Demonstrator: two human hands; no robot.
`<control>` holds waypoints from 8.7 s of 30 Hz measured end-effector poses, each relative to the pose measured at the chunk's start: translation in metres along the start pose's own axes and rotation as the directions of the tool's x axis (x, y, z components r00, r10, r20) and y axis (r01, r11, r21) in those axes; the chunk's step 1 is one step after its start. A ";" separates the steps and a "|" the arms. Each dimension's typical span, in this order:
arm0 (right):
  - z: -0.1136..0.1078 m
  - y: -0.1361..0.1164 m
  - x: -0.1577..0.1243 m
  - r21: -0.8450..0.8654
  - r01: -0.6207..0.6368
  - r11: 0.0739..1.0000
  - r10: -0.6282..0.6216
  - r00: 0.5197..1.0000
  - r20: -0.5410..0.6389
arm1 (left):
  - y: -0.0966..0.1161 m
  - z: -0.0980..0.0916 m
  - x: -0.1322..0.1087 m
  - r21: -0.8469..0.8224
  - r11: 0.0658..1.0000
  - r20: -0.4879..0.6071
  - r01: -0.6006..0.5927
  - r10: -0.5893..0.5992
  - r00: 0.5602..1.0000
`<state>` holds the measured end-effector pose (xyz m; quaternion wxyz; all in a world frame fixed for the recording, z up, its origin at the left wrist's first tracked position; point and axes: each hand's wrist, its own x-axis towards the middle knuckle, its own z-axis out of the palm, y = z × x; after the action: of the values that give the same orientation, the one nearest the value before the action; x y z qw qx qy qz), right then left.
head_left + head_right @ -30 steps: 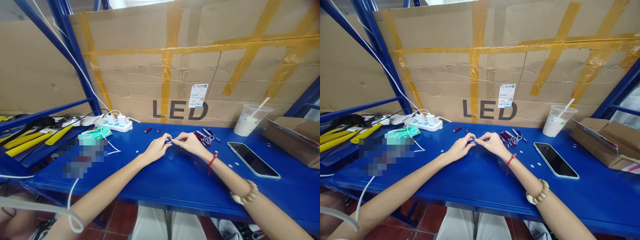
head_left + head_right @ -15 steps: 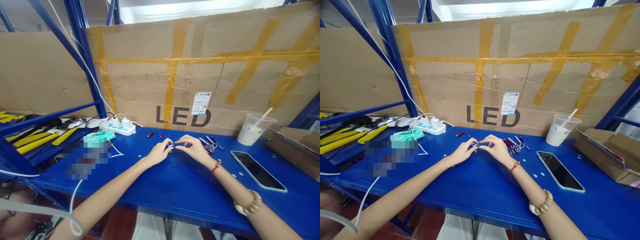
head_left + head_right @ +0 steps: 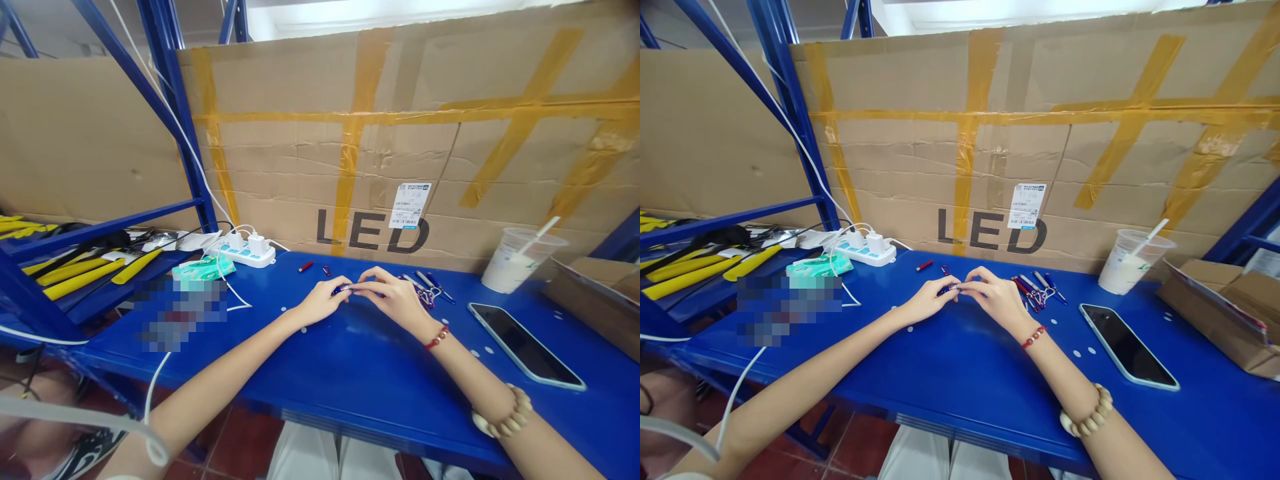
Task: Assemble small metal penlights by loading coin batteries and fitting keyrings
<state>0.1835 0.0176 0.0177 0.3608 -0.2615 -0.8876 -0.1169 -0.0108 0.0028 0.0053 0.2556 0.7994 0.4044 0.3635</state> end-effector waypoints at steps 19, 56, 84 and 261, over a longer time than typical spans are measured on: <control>-0.007 0.000 0.000 0.255 -0.045 0.966 0.063 0.996 -0.063 | 0.012 -0.008 -0.001 -0.098 0.995 0.213 -0.031 0.051 0.976; -0.003 0.003 0.001 0.309 -0.243 0.919 0.249 0.968 0.020 | 0.008 0.000 -0.001 -0.040 0.999 0.057 0.019 -0.017 0.998; 0.012 0.000 -0.004 0.395 -0.527 0.752 0.470 0.850 0.239 | 0.004 0.015 -0.007 0.123 0.992 -0.016 0.031 -0.029 0.999; -0.005 -0.004 -0.001 0.380 -0.280 0.882 0.299 0.954 0.008 | 0.015 -0.012 0.001 -0.306 0.942 0.229 0.136 -0.065 0.971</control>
<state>0.1842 0.0118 0.0206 0.4399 -0.3136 -0.8350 0.1044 -0.0131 -0.0028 0.0232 0.4424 0.7602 0.3505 0.3219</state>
